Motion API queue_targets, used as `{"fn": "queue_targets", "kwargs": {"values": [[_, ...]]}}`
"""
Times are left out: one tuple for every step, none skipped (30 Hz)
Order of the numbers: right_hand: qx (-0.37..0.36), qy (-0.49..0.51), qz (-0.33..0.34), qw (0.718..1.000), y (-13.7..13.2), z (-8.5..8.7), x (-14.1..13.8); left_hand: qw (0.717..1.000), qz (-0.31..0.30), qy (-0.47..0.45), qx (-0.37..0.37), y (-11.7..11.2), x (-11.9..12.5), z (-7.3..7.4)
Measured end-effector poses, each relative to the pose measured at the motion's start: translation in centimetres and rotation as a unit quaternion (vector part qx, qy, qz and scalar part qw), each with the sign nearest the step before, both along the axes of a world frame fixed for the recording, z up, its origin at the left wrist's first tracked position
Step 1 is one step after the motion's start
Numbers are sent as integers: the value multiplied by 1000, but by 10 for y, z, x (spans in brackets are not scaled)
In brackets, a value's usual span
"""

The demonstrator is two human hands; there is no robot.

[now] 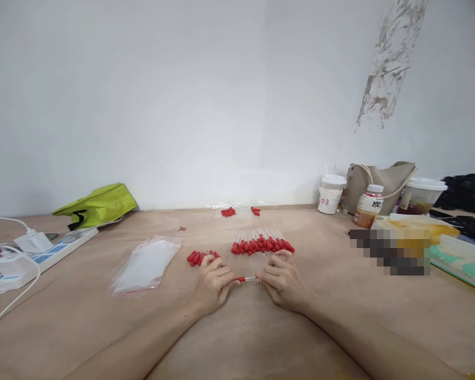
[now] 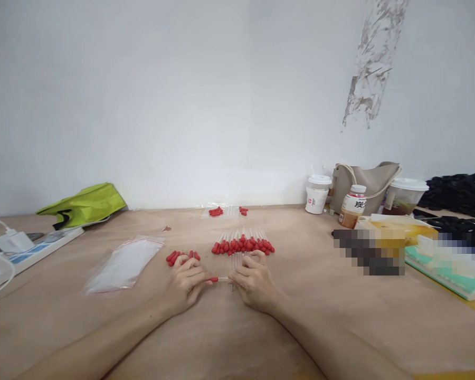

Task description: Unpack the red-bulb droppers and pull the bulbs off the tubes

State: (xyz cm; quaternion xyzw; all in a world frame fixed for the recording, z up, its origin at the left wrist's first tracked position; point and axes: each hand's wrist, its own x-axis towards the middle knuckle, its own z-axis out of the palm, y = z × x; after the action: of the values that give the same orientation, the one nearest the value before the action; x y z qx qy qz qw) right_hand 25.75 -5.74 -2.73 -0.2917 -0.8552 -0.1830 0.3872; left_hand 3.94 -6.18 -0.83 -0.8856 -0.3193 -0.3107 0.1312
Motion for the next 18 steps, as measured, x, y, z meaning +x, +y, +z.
{"fn": "queue_targets", "kwargs": {"values": [[0, -1, 1, 1000, 0, 0, 0, 1000, -6, 1, 4, 0, 0, 0], [0, -1, 2, 1000, 0, 0, 0, 1000, -11, 0, 7, 0, 1, 0], [0, -3, 3, 1000, 0, 0, 1, 1000, -17, -1, 10, 0, 1, 0], [1, -5, 4, 1000, -1, 1, 1, 1000, -23, -4, 12, 0, 1, 0], [2, -7, 4, 1000, -1, 1, 1, 999, -28, -5, 14, 0, 1, -1], [3, -8, 4, 1000, -1, 1, 2, 999, -33, -6, 14, 0, 1, -1], [3, -10, 3, 1000, -2, 2, 2, 999, -36, -7, 15, 1, 1, -2], [3, -10, 3, 1000, -3, 2, 3, 999, -38, -7, 15, 1, 1, -3], [1, -8, 3, 1000, -3, 2, 3, 999, -38, -6, 15, 1, 2, -3], [-2, -5, 4, 1000, -4, 2, 4, 999, -38, -5, 13, 1, 2, -4], [-5, -1, 6, 1000, -4, 2, 4, 999, -37, -4, 11, 1, 2, -4], [-8, 2, 7, 1000, -5, 2, 4, 999, -37, -5, 9, 1, 2, -4], [-9, 5, 9, 1000, -5, 1, 4, 999, -37, -6, 8, 1, 2, -4], [-10, 6, 11, 1000, -5, 0, 4, 999, -38, -8, 8, 0, 3, -4], [-11, 7, 12, 1000, -5, -1, 5, 999, -40, -10, 9, 0, 3, -4], [-12, 7, 14, 1000, -5, -1, 5, 999, -42, -12, 10, -1, 3, -4], [-12, 8, 15, 1000, -5, -2, 6, 999, -44, -12, 11, -1, 2, -4], [-13, 8, 15, 1000, -4, -2, 7, 999, -45, -12, 11, -1, 1, -4]]}}
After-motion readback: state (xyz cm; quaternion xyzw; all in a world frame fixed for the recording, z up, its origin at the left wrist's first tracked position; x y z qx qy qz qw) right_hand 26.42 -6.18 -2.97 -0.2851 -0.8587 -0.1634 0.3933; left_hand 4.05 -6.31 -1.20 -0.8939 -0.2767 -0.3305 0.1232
